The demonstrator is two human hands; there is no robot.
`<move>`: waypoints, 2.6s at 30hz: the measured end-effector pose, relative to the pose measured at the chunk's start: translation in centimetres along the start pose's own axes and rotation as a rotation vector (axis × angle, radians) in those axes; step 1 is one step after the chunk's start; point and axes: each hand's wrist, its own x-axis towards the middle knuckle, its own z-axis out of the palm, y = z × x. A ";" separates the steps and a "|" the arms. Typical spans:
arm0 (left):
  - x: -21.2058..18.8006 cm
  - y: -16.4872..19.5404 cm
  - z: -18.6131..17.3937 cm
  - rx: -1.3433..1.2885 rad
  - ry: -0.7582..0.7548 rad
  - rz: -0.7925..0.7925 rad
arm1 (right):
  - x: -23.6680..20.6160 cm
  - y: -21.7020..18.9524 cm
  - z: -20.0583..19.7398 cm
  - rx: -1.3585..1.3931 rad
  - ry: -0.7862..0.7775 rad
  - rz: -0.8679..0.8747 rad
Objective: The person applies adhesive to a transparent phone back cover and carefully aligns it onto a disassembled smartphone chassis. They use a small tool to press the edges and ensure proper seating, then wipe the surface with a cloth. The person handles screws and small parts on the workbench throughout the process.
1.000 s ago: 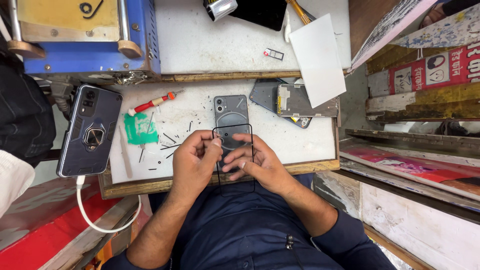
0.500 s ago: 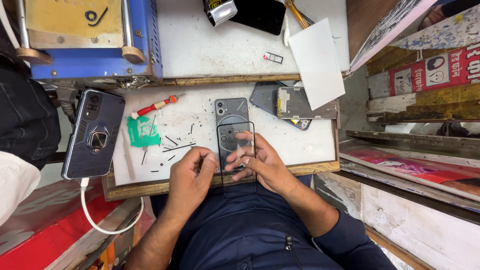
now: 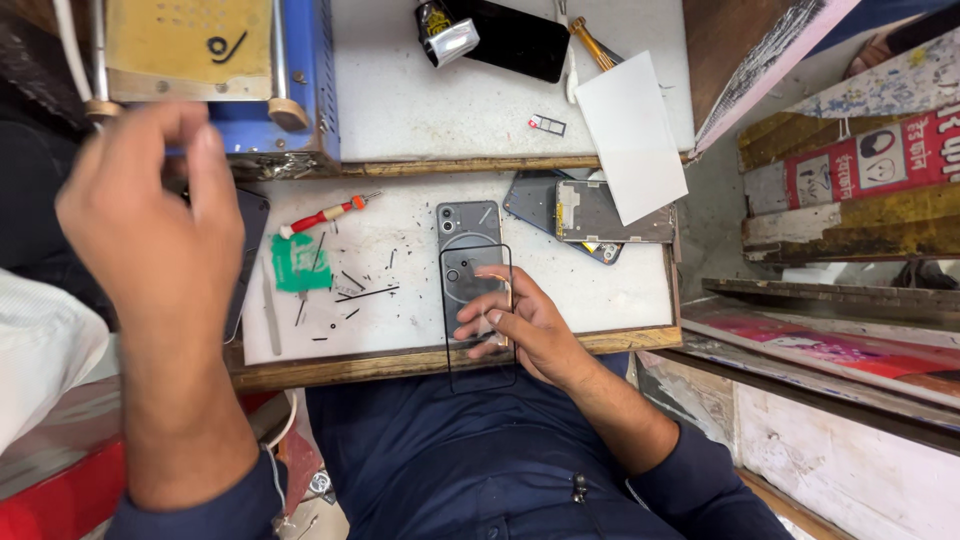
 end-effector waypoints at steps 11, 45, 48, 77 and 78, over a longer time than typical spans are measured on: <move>6.3 -4.4 3.1 0.625 -0.070 0.226 | -1.4 -0.7 -1.2 -0.156 0.047 0.035; -12.1 5.2 7.5 -0.928 -0.440 -0.690 | -3.9 -4.0 3.0 -1.539 0.419 -0.609; -11.9 6.8 7.0 -0.781 -0.411 -0.591 | -3.4 -3.5 3.4 -0.975 0.339 -0.204; -12.4 10.6 6.8 -0.754 -0.290 -0.573 | -1.7 -1.7 4.9 -0.978 0.354 -0.514; -12.3 10.6 6.7 -0.723 -0.289 -0.539 | -1.8 -1.7 4.9 -0.983 0.358 -0.515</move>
